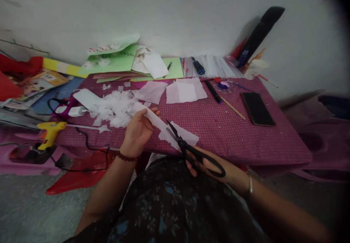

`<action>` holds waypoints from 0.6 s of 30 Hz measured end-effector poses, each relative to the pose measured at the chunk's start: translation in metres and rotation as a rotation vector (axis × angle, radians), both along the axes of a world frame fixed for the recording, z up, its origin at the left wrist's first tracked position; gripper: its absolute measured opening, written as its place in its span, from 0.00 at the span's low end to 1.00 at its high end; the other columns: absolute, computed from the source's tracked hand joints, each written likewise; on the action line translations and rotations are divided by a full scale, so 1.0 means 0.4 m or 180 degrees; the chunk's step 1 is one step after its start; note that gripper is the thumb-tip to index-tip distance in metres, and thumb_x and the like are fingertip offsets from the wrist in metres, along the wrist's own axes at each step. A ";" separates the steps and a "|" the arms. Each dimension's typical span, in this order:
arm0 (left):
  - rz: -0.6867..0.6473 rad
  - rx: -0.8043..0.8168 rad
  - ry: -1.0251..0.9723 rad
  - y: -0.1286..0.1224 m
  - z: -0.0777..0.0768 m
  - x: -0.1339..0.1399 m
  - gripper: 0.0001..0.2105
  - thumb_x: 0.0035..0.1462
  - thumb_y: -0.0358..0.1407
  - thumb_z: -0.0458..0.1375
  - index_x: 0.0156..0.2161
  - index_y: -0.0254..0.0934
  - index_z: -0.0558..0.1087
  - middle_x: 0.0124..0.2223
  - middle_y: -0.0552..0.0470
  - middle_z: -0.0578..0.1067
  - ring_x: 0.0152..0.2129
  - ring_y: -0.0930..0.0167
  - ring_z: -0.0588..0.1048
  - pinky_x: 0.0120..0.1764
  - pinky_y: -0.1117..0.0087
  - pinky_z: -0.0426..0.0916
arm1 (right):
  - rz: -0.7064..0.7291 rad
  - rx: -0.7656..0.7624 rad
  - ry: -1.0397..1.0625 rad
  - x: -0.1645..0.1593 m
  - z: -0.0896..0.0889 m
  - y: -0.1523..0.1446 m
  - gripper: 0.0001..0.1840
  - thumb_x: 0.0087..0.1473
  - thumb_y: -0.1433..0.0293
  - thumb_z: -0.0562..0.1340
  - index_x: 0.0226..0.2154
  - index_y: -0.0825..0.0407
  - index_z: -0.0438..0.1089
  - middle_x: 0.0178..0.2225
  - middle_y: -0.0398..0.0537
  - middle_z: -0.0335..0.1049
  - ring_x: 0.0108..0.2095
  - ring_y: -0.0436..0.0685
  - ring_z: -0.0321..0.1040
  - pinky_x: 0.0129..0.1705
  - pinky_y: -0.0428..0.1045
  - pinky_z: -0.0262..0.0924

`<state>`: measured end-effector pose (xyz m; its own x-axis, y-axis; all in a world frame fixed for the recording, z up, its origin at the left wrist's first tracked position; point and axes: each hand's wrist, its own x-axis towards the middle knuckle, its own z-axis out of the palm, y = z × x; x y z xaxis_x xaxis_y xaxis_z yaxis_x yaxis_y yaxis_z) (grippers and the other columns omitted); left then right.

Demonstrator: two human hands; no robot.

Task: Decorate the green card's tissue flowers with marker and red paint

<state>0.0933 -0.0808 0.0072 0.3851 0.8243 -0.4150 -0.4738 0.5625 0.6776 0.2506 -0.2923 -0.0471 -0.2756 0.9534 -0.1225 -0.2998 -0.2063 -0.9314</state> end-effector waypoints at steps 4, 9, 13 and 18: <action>-0.0401 0.0164 -0.0082 -0.006 -0.002 -0.007 0.06 0.59 0.31 0.55 0.31 0.34 0.73 0.29 0.49 0.80 0.28 0.69 0.80 0.32 0.70 0.76 | -0.0147 -0.0062 0.0194 -0.011 0.020 0.002 0.32 0.55 0.42 0.58 0.47 0.53 0.64 0.36 0.48 0.63 0.32 0.51 0.60 0.34 0.49 0.52; -0.0794 0.0567 -0.0262 -0.014 -0.006 -0.024 0.05 0.54 0.31 0.62 0.37 0.35 0.74 0.33 0.49 0.82 0.32 0.68 0.81 0.38 0.69 0.76 | -0.0193 0.0063 0.0208 -0.009 0.030 -0.002 0.26 0.59 0.46 0.58 0.43 0.53 0.64 0.35 0.47 0.64 0.29 0.50 0.60 0.32 0.48 0.52; -0.1241 0.0996 -0.0005 -0.014 -0.008 -0.034 0.15 0.47 0.29 0.66 0.43 0.35 0.73 0.35 0.49 0.82 0.30 0.68 0.80 0.33 0.70 0.74 | -0.0159 0.0068 0.0070 -0.004 0.035 -0.012 0.21 0.62 0.51 0.58 0.42 0.53 0.64 0.34 0.47 0.64 0.29 0.50 0.61 0.32 0.48 0.53; -0.1708 0.1393 0.0613 -0.013 -0.010 -0.040 0.25 0.46 0.32 0.69 0.51 0.35 0.72 0.34 0.50 0.81 0.30 0.69 0.78 0.35 0.70 0.72 | -0.0232 0.0014 0.0049 -0.003 0.035 -0.018 0.20 0.62 0.52 0.57 0.42 0.52 0.64 0.34 0.47 0.64 0.29 0.50 0.61 0.31 0.48 0.52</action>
<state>0.0773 -0.0861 0.0034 0.7371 0.6482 -0.1912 -0.0576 0.3421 0.9379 0.2494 -0.2994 -0.0330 -0.2071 0.9716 -0.1144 -0.3281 -0.1791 -0.9275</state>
